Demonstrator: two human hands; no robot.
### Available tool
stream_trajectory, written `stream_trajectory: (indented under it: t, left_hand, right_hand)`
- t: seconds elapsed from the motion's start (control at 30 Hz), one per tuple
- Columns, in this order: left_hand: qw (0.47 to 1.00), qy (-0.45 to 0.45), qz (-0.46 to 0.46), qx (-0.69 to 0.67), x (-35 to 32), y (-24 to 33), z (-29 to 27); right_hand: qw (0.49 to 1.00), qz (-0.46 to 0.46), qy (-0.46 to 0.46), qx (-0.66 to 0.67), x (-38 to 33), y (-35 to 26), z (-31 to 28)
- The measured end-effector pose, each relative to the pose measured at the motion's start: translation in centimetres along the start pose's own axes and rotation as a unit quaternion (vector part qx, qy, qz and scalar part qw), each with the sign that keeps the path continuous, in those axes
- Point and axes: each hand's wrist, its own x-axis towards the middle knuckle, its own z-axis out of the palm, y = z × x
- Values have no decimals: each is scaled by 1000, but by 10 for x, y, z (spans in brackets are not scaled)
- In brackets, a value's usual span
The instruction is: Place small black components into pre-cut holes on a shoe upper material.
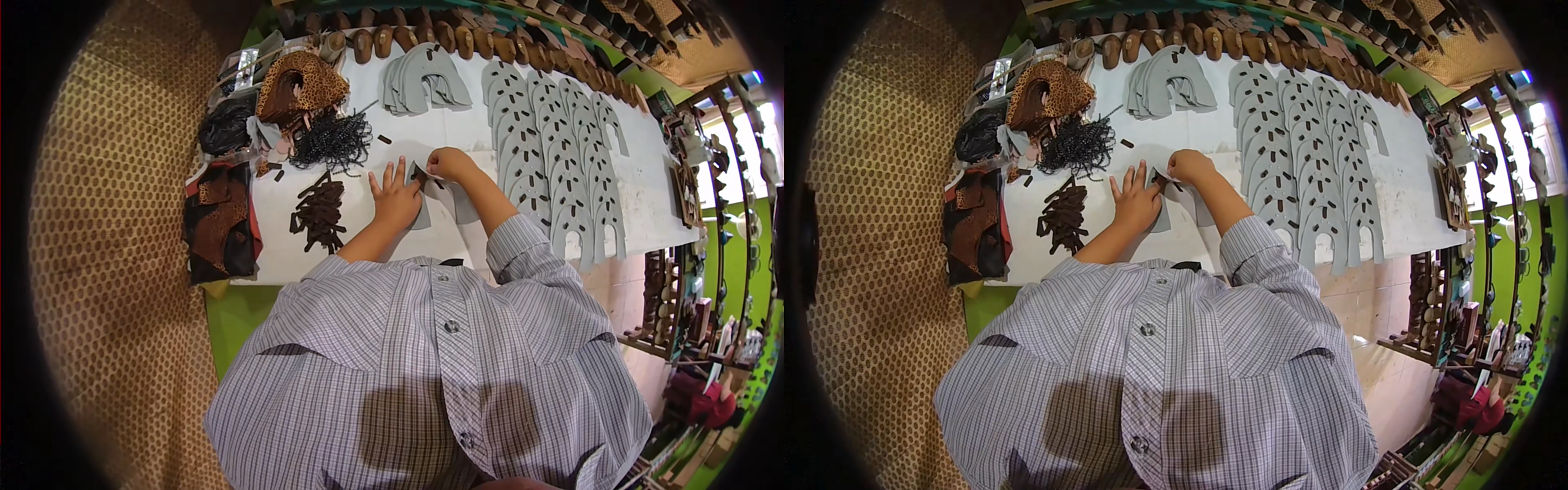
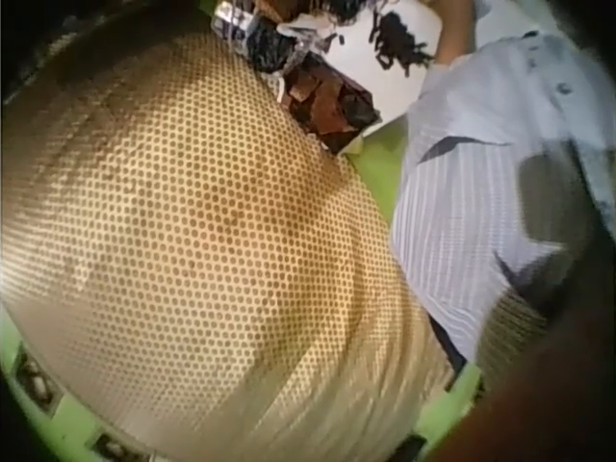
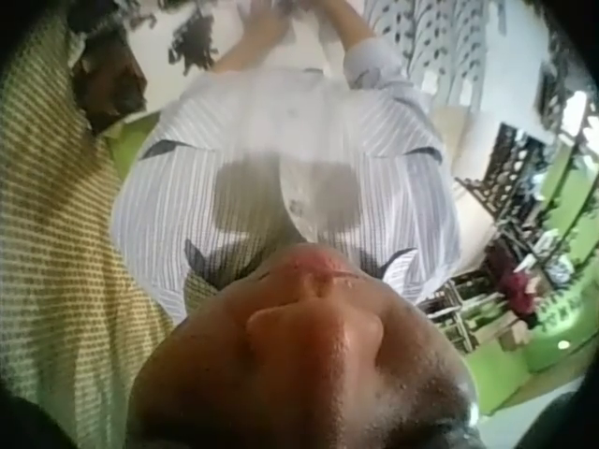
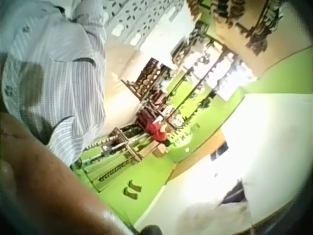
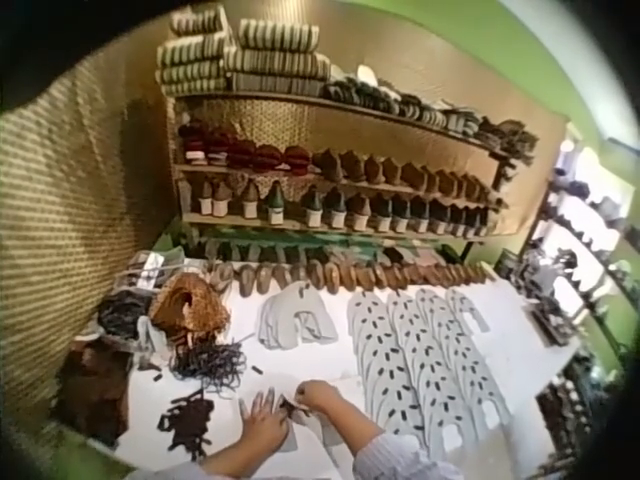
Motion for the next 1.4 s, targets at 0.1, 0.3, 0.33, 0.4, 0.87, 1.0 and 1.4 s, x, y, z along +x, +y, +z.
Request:
stream_trajectory:
  t: [0.1, 0.3, 0.33, 0.4, 0.87, 1.0, 1.4]
  left_hand:
    - [1000, 3, 5, 4, -1, -2, 2]
    - [999, 39, 19, 6, -5, -3, 6]
    - [998, 51, 23, 2, -5, -3, 7]
    - [998, 59, 25, 5, -5, -3, 8]
    - [998, 60, 14, 33, -7, -5, 13]
    - [997, 66, 18, 32, -6, -5, 13]
    - [998, 58, 26, 22, -7, 1, 3]
  right_hand:
    - [999, -38, 5, 20, -2, 1, -1]
    - [998, -58, 22, 0, -3, -6, -1]
    - [998, -58, 22, -1, -2, -6, -1]
    - [997, -73, 17, -11, 1, -3, -1]
    - [970, -169, -73, -159, 15, -7, -17]
    - [970, -170, -65, -159, 18, 2, -21]
    - [991, -114, -32, -58, 14, 7, -24]
